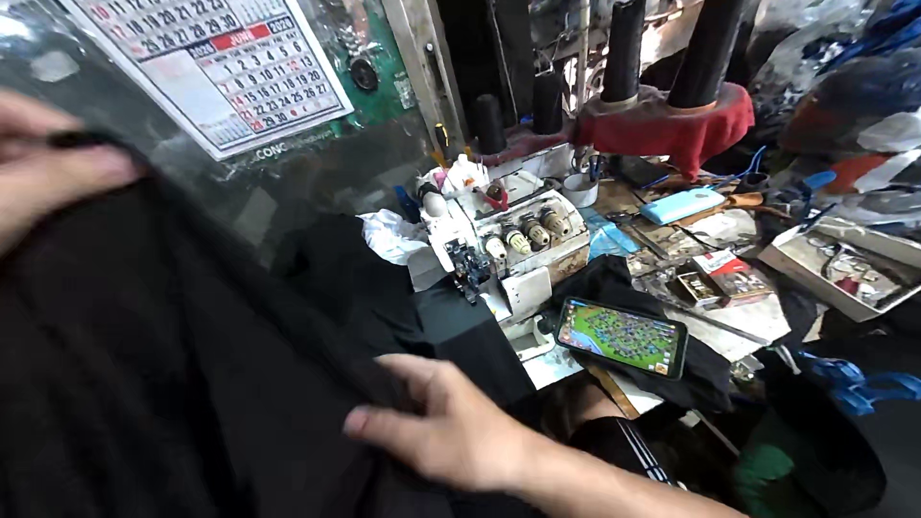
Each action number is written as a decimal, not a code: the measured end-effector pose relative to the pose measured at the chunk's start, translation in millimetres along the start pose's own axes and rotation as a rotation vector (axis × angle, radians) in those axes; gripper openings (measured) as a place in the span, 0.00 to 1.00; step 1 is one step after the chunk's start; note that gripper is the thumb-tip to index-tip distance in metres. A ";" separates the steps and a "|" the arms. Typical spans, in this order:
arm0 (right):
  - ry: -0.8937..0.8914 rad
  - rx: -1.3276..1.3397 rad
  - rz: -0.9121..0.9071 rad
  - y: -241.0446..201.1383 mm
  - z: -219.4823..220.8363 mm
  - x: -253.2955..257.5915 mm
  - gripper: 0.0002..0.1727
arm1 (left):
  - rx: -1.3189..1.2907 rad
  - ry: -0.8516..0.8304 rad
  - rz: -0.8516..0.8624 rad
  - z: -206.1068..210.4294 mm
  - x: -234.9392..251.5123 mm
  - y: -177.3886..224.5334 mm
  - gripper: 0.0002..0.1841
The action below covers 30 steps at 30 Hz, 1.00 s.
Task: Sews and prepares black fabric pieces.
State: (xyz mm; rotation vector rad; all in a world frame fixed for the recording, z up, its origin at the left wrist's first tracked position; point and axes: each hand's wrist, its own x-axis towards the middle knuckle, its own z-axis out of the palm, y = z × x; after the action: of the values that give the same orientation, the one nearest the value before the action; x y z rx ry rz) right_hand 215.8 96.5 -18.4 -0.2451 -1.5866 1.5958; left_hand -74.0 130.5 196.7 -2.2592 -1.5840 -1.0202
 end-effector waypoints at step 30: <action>0.511 -0.467 0.126 104.8 -108.2 -93.4 0.14 | -0.187 0.048 -0.086 282.2 -70.3 21.3 0.07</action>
State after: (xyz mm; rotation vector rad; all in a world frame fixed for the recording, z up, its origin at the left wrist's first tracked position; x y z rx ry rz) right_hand 301.8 130.2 -169.7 -0.9403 -1.5241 1.1034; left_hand 50.4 216.5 -52.6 -2.2801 -1.6417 -1.2850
